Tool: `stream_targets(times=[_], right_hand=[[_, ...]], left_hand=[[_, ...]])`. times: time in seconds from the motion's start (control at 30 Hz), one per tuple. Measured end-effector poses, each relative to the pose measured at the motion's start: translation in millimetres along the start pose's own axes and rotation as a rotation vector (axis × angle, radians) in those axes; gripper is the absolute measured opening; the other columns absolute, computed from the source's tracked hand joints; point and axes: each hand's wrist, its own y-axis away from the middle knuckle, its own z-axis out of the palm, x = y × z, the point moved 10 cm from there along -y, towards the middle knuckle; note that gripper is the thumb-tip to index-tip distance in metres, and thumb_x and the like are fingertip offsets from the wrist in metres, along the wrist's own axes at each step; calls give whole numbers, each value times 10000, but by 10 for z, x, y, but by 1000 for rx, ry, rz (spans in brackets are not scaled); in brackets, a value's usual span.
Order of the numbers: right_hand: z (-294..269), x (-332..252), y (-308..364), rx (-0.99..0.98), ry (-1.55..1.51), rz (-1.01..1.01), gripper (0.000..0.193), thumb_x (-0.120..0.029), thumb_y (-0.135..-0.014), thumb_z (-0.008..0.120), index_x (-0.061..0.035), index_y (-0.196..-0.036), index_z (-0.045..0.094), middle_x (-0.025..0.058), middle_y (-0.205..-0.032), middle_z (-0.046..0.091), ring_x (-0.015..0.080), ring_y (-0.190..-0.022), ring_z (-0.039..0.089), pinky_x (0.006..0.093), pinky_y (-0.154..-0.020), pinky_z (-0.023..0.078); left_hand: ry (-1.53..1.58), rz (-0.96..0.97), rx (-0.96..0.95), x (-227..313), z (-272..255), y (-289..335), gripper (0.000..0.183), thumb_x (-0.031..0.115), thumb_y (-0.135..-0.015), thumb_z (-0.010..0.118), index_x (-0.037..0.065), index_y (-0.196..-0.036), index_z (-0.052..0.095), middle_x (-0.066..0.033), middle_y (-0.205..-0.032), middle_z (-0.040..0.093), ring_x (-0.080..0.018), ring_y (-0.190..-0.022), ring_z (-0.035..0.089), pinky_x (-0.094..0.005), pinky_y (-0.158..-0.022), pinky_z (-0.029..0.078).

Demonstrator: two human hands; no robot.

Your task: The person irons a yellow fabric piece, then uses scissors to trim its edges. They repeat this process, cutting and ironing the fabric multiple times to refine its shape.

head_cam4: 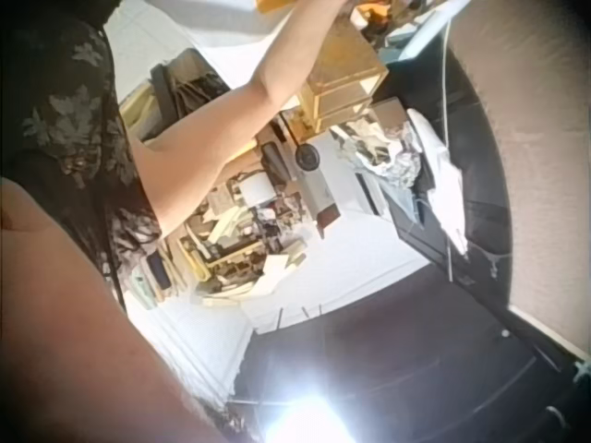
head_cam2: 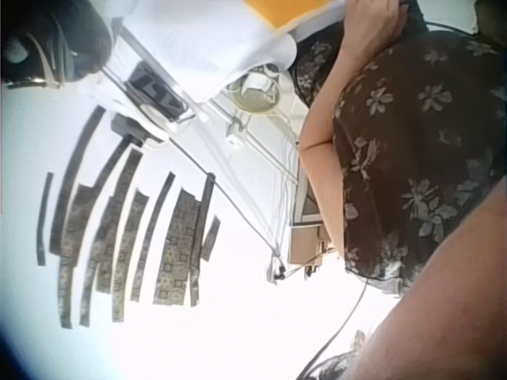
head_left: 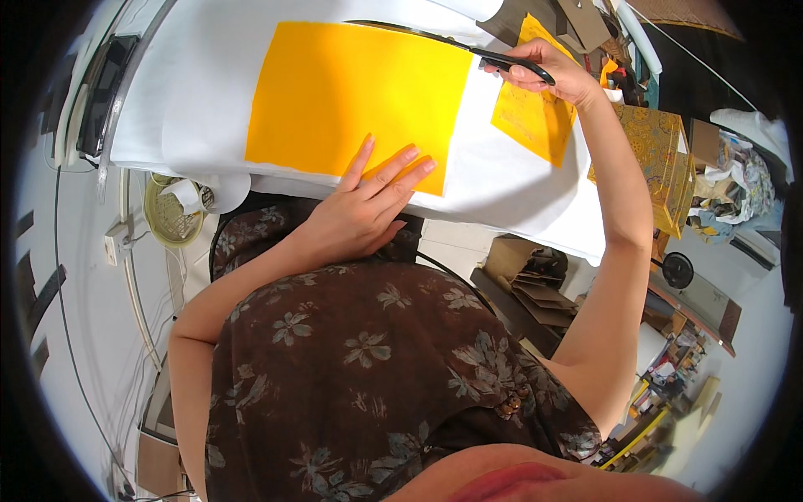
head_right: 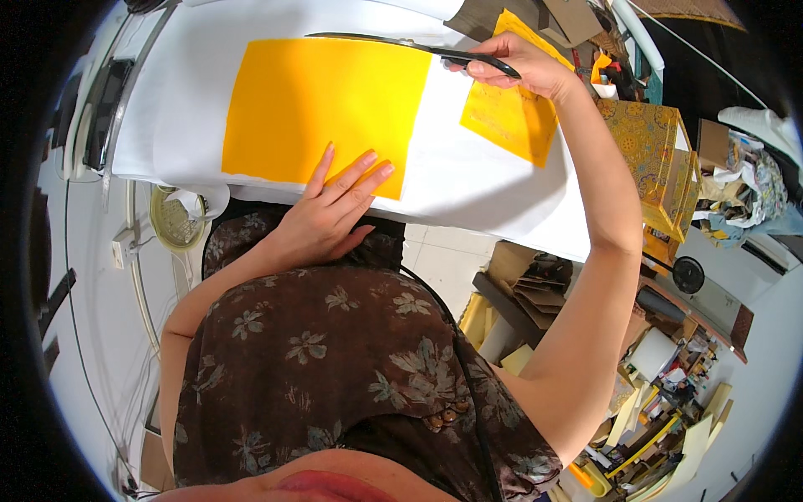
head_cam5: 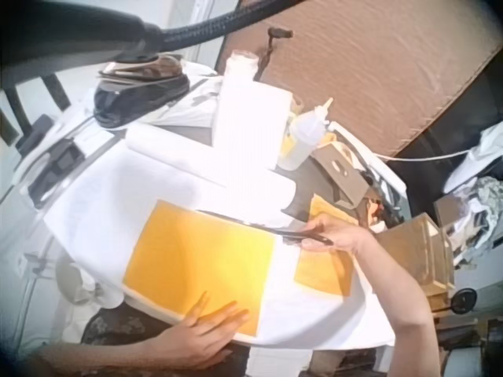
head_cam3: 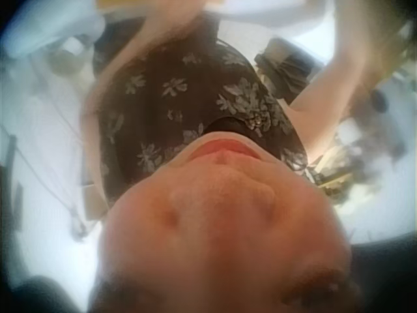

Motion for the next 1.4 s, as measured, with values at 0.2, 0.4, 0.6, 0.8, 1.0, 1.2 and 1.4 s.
stream_targets(times=[0.2,0.4,0.6,0.8,1.0,1.2,1.4], right_hand=[[-1,1,-10,27,40,-5,399,-342,-924,804,-16,-1151,776,-67,-689,560,-3,-520,378,179,-490,260],[-12,6,-13,27,69,-6,380,-325,-927,800,-20,-1153,777,-65,-694,568,-2,-516,380,180,-489,260],[23,-51,-120,52,77,-28,392,-307,-934,789,-1,-1178,757,-44,-749,599,-6,-542,400,173,-495,267],[119,-156,-226,5,-18,-14,419,-311,-941,783,19,-1195,736,-34,-760,596,-12,-547,392,171,-493,272],[171,-190,-241,-25,-31,-6,382,-288,-953,776,17,-1182,741,-39,-749,592,-8,-538,391,175,-494,281],[166,-183,-235,6,32,-21,382,-316,-944,786,2,-1152,754,-31,-735,597,-2,-527,390,186,-490,284],[218,-216,-389,39,20,-13,401,-367,-911,817,-15,-1094,766,-57,-692,552,2,-514,365,191,-483,264]], left_hand=[[0,4,2,6,-8,0,396,232,-919,698,-31,-1209,642,-115,-1630,391,-302,-1553,285,-637,-1254,130],[1,9,2,5,-13,1,381,226,-919,696,-30,-1196,642,-115,-1624,399,-303,-1550,289,-637,-1254,132],[17,1,12,1,-47,5,519,204,-875,710,-33,-1321,590,-87,-1614,408,-268,-1539,304,-604,-1262,147],[26,7,25,8,-56,4,471,192,-871,702,-32,-1276,615,-92,-1612,410,-268,-1544,298,-606,-1261,149],[26,13,27,10,-76,9,437,185,-878,688,-32,-1253,628,-96,-1612,413,-267,-1550,289,-605,-1261,147],[18,33,36,10,-47,22,427,210,-891,711,-35,-1231,631,-122,-1610,411,-301,-1542,301,-630,-1257,140],[26,30,33,12,-56,18,435,191,-872,724,-28,-1236,628,-119,-1605,418,-298,-1540,307,-629,-1256,145]])
